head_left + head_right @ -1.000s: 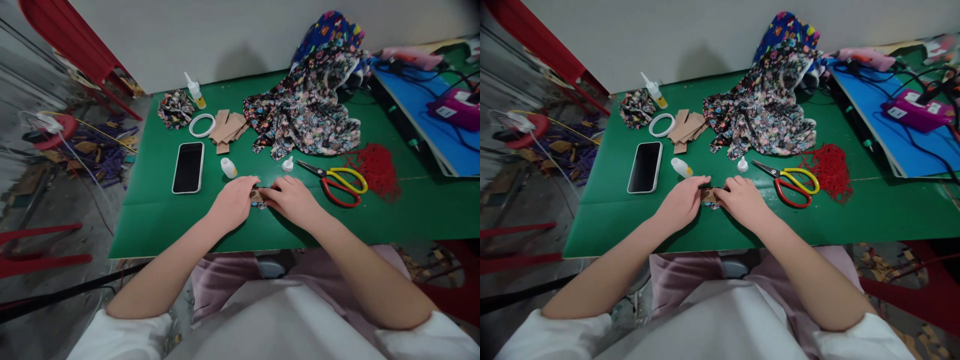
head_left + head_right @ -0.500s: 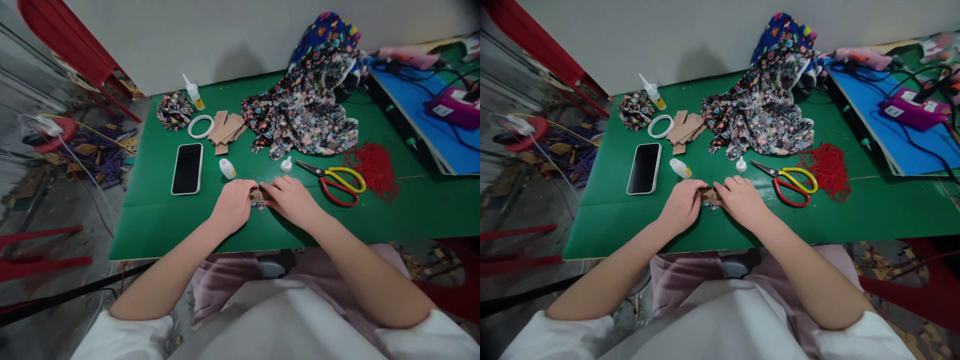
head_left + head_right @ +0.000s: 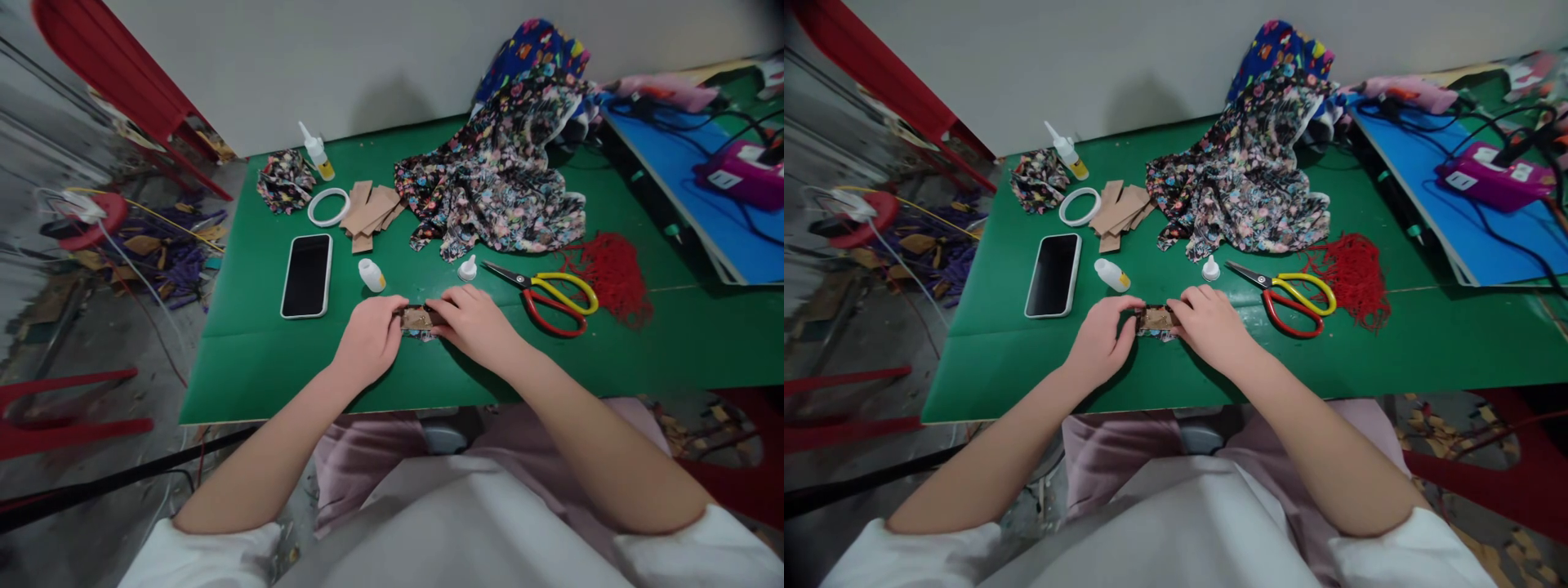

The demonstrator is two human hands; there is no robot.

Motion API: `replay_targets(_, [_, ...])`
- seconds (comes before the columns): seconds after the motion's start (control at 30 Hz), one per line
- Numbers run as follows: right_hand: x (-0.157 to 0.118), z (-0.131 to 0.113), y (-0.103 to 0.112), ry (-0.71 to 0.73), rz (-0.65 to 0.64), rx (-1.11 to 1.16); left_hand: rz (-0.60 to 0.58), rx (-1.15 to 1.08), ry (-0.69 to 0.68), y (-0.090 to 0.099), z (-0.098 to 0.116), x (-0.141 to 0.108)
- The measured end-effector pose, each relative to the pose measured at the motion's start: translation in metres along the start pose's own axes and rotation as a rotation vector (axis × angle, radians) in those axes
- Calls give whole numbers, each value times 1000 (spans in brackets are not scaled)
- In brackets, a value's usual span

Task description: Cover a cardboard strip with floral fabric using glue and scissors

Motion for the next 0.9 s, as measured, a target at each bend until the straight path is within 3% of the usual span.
replay_targets(0.17, [2,0,0,4,-11,42,137,-8,71,16,-9,3])
replay_targets(0.33, [1,0,2,12,-1,72,-12,34,-15,-5,-4,16])
replay_targets(0.47, [0,-1,2,31,4,80,-60,61,-96,-12,3,20])
replay_targets(0.77, [1,-1,4,-5,11,118,-46,178,-284,-13,32,-22])
replay_targets(0.9, [2,0,4,-11,18,118,-21,286,-410,-19,44,-29])
Point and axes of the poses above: each hand's wrist, its own x-axis towards the middle knuckle, its own y-axis out of the back of the hand, z = x × y, the point moved 10 cm from there along x, towards the middle knuckle, and after that the axes turned 8 degrees about z, right-handed, at the moved point
